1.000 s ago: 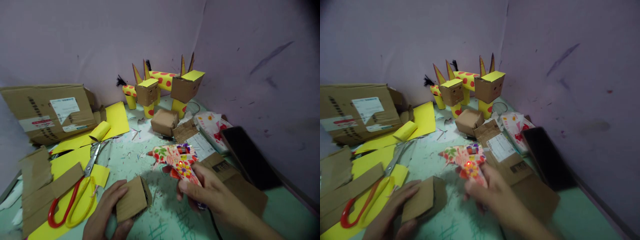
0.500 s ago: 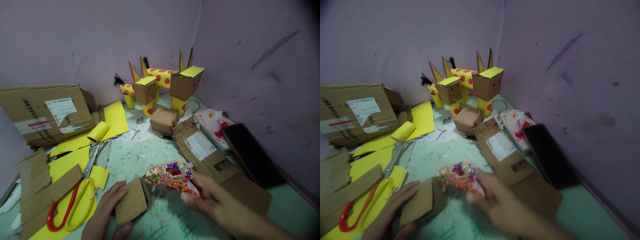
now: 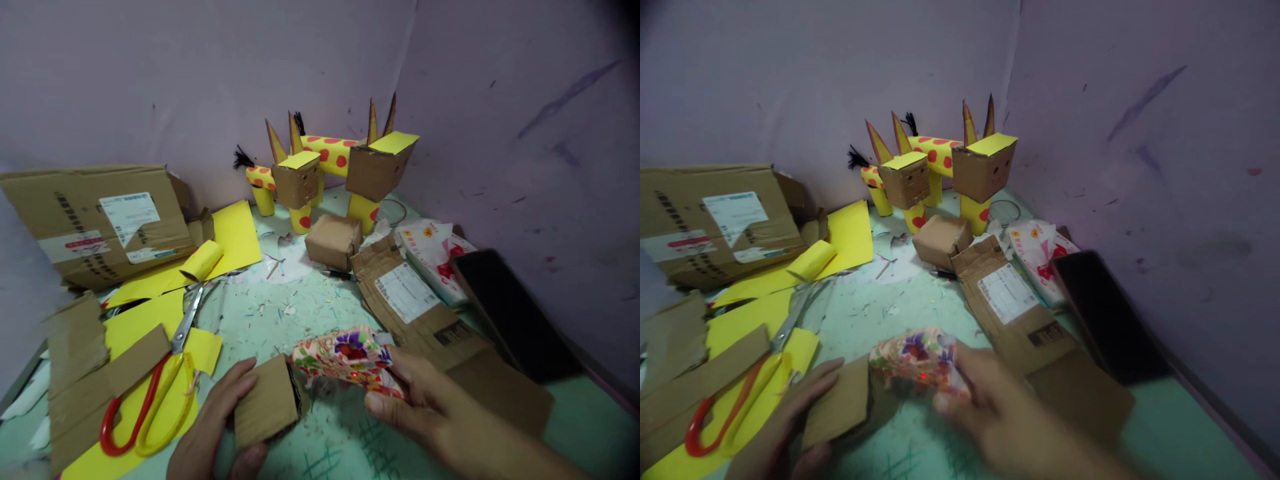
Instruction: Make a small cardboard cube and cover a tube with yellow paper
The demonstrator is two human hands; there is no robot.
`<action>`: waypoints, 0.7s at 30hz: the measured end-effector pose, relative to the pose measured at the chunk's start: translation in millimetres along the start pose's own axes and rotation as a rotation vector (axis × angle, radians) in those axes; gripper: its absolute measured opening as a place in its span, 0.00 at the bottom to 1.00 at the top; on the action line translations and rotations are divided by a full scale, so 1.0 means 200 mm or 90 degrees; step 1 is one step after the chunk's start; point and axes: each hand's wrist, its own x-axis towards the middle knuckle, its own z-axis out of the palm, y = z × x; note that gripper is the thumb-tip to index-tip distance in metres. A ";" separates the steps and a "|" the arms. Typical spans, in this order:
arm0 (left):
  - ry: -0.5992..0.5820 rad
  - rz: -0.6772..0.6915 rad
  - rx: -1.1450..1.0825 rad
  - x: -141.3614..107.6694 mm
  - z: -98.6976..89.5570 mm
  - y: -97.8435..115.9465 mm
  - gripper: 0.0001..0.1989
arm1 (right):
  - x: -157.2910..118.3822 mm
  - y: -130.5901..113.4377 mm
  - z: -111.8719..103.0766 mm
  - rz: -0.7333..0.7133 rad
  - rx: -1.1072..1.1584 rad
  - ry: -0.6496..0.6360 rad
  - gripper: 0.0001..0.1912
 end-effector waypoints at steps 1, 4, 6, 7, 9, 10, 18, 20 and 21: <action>0.000 0.002 -0.002 0.00 0.00 0.00 0.24 | 0.00 0.00 0.00 0.006 -0.011 0.002 0.18; 0.001 0.010 -0.010 0.00 0.00 0.00 0.23 | 0.00 0.00 0.00 0.012 -0.032 0.012 0.17; 0.003 0.006 -0.007 0.00 0.00 0.00 0.23 | 0.00 0.00 0.00 0.003 -0.039 0.015 0.16; 0.003 0.003 -0.005 0.00 0.00 0.00 0.24 | 0.01 0.00 0.00 -0.004 -0.039 0.014 0.15; 0.002 -0.002 -0.002 0.00 0.00 0.01 0.24 | 0.01 0.00 0.00 -0.006 -0.040 0.022 0.14; 0.001 -0.004 -0.002 0.00 0.00 0.01 0.24 | 0.01 0.00 0.00 -0.003 -0.045 0.031 0.14; 0.018 -0.005 -0.026 0.00 0.02 0.02 0.23 | 0.00 -0.01 0.00 -0.015 -0.088 0.044 0.12; 0.016 -0.013 -0.025 -0.01 0.02 0.02 0.23 | 0.00 -0.01 0.01 -0.007 -0.102 0.053 0.11; 0.018 -0.016 -0.025 -0.01 0.02 0.03 0.23 | 0.00 -0.01 0.01 -0.008 -0.105 0.056 0.11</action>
